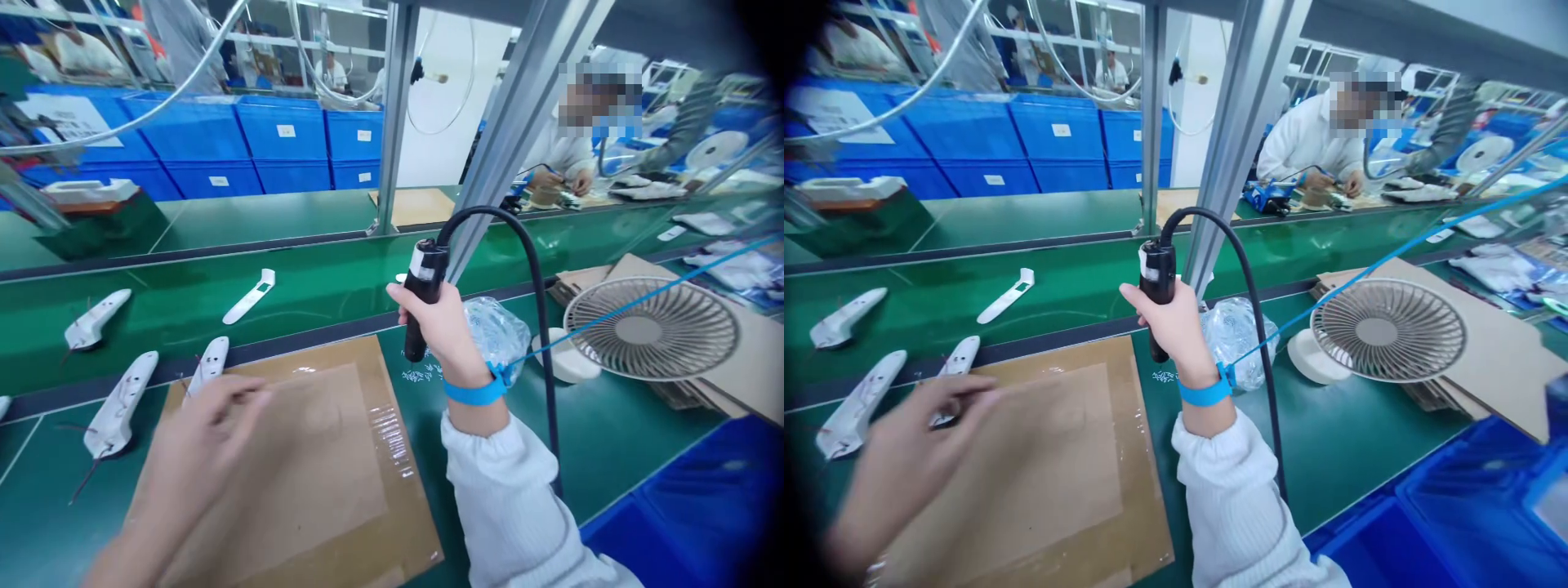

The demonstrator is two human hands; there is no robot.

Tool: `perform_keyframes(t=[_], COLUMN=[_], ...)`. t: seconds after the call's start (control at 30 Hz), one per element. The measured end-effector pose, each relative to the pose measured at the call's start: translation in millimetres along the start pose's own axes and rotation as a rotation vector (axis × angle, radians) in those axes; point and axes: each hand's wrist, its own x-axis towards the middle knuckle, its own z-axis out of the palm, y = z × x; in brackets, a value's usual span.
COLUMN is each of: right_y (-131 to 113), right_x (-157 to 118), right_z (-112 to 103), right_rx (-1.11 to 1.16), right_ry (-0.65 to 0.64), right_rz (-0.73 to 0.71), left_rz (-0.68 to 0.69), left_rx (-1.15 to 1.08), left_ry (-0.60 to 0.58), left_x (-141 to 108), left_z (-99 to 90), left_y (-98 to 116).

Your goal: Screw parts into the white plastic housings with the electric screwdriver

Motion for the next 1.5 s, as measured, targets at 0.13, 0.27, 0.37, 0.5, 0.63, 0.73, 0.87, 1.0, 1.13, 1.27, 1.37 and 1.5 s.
perform_keyframes(t=[0.13, 0.27, 0.37, 0.5, 0.63, 0.73, 0.87, 1.0, 1.13, 1.27, 1.37, 1.5], right_y=[13.3, 17.8, 12.3, 8.0, 15.2, 17.3, 7.0, -4.4, -7.7, -10.8, -16.2, -25.8], right_x=[6.1, 9.3, 8.3, 6.9, 9.7, 10.8, 6.7, 1.4, -1.1, -3.2, -5.3, -9.7], right_z=[3.3, 1.9, -0.3, -1.5, -0.6, -0.9, -3.7, -5.8, -7.2, -10.5, -12.7, -14.4], right_rx=[0.026, 0.031, 0.064, 0.089, 0.075, 0.082, 0.112, 0.169, 0.202, 0.235, 0.26, 0.307], right_ry=[0.014, 0.034, 0.05, 0.064, 0.069, 0.076, 0.094, 0.097, 0.102, 0.091, 0.084, 0.115], right_rz=[0.028, 0.05, 0.051, 0.035, 0.06, 0.068, 0.032, -0.021, -0.054, -0.064, -0.072, -0.085], left_rz=[0.221, 0.175, 0.085, 0.022, -0.005, -0.006, 0.003, 0.02, -0.006, -0.009, 0.008, 0.068], left_rx=[-0.198, -0.184, -0.122, -0.017, 0.044, 0.042, 0.025, 0.005, -0.069, -0.176, -0.22, -0.162], left_ry=[-0.248, -0.373, -0.433, -0.477, -0.514, -0.512, -0.501, -0.477, -0.448, -0.418, -0.413, -0.395], left_x=[7.0, 12.9, 17.4, 25.5, 29.1, 28.7, 29.4, 30.7, 31.2, 30.7, 25.5, 22.0], left_z=[78.4, 126.4, 142.4, 151.7, 154.4, 156.0, 161.8, 167.9, 170.2, 172.9, 174.5, 150.7], left_y=[57.3, 81.1, 88.3, 100.5, 109.7, 111.6, 113.5, 117.1, 116.1, 111.6, 113.2, 109.8])
